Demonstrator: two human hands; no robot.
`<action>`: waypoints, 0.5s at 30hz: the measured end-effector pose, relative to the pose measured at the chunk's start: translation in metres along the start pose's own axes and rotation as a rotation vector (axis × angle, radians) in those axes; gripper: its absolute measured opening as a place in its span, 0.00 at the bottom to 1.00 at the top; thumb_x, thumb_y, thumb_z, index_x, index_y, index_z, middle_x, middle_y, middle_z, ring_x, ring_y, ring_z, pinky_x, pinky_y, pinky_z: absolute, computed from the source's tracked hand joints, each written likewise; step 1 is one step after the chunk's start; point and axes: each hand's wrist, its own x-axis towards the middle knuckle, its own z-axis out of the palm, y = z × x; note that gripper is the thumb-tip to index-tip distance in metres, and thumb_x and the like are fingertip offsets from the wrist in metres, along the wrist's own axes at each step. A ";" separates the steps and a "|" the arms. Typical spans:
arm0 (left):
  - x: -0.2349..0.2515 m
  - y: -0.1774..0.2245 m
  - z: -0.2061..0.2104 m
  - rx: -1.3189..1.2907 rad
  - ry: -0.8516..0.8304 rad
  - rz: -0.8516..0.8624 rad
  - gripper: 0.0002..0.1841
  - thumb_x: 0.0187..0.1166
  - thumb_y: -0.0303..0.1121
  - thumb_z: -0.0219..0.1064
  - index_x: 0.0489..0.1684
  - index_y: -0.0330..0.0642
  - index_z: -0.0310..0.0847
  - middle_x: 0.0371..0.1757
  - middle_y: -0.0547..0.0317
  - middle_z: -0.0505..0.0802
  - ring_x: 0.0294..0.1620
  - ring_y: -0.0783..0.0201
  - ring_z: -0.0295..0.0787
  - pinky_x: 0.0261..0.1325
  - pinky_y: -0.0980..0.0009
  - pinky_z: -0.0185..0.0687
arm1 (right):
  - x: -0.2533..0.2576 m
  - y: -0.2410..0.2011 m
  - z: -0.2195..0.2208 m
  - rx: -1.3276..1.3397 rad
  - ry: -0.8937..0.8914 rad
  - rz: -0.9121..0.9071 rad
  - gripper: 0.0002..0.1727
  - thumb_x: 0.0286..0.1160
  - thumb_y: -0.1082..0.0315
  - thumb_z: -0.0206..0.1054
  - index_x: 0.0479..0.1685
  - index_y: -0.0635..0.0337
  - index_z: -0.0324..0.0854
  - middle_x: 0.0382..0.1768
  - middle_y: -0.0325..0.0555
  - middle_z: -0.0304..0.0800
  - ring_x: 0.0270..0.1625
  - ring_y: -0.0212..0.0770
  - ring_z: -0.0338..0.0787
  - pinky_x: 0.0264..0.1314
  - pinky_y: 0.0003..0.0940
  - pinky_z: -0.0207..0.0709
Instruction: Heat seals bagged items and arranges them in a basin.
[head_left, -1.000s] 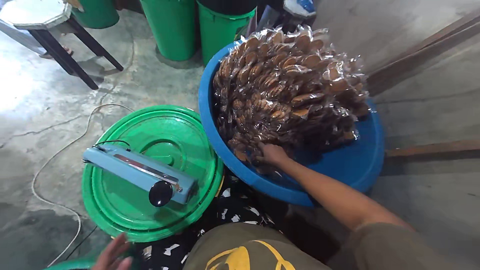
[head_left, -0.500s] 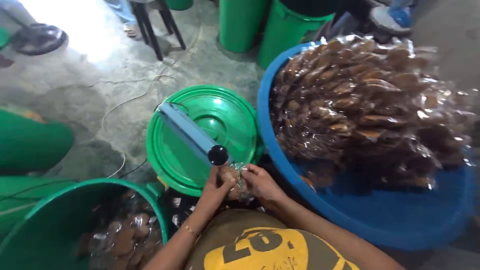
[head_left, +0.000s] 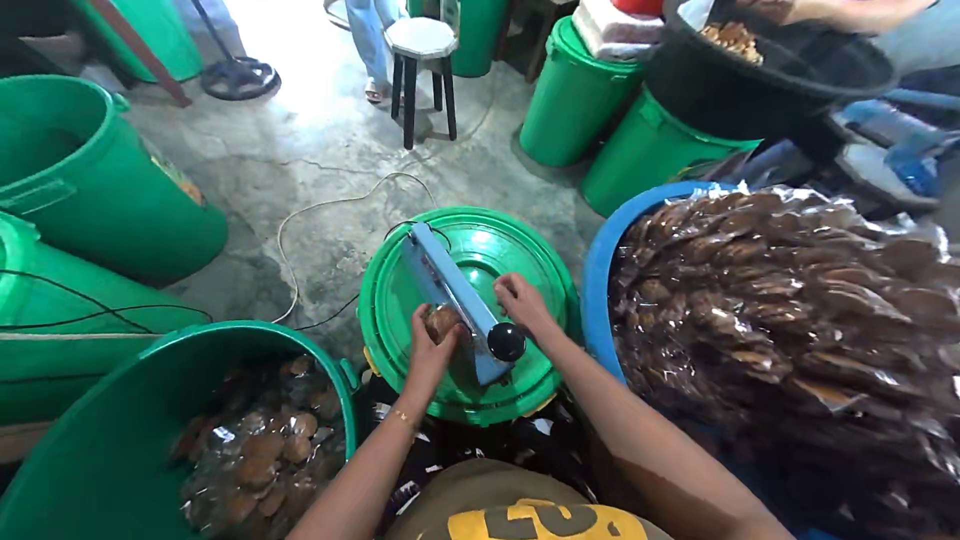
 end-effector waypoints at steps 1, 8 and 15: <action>0.006 0.004 -0.003 -0.011 0.011 0.008 0.41 0.79 0.30 0.68 0.91 0.41 0.44 0.77 0.33 0.74 0.61 0.47 0.87 0.54 0.53 0.89 | -0.008 -0.010 -0.009 0.011 -0.080 -0.050 0.23 0.95 0.61 0.49 0.73 0.70 0.74 0.62 0.62 0.86 0.62 0.48 0.88 0.67 0.43 0.78; 0.038 0.007 -0.021 0.150 0.070 0.047 0.39 0.82 0.36 0.66 0.91 0.40 0.47 0.81 0.29 0.69 0.73 0.42 0.79 0.68 0.49 0.82 | -0.043 -0.019 0.032 -0.629 -0.207 -0.162 0.42 0.83 0.58 0.62 0.96 0.53 0.46 0.89 0.63 0.59 0.90 0.63 0.61 0.84 0.60 0.63; 0.045 0.003 -0.027 -0.135 0.212 -0.142 0.29 0.94 0.38 0.46 0.91 0.40 0.44 0.74 0.34 0.75 0.63 0.50 0.82 0.60 0.55 0.82 | -0.045 0.024 0.055 -0.454 0.186 -0.497 0.29 0.77 0.59 0.63 0.78 0.60 0.78 0.74 0.65 0.81 0.69 0.64 0.87 0.60 0.55 0.85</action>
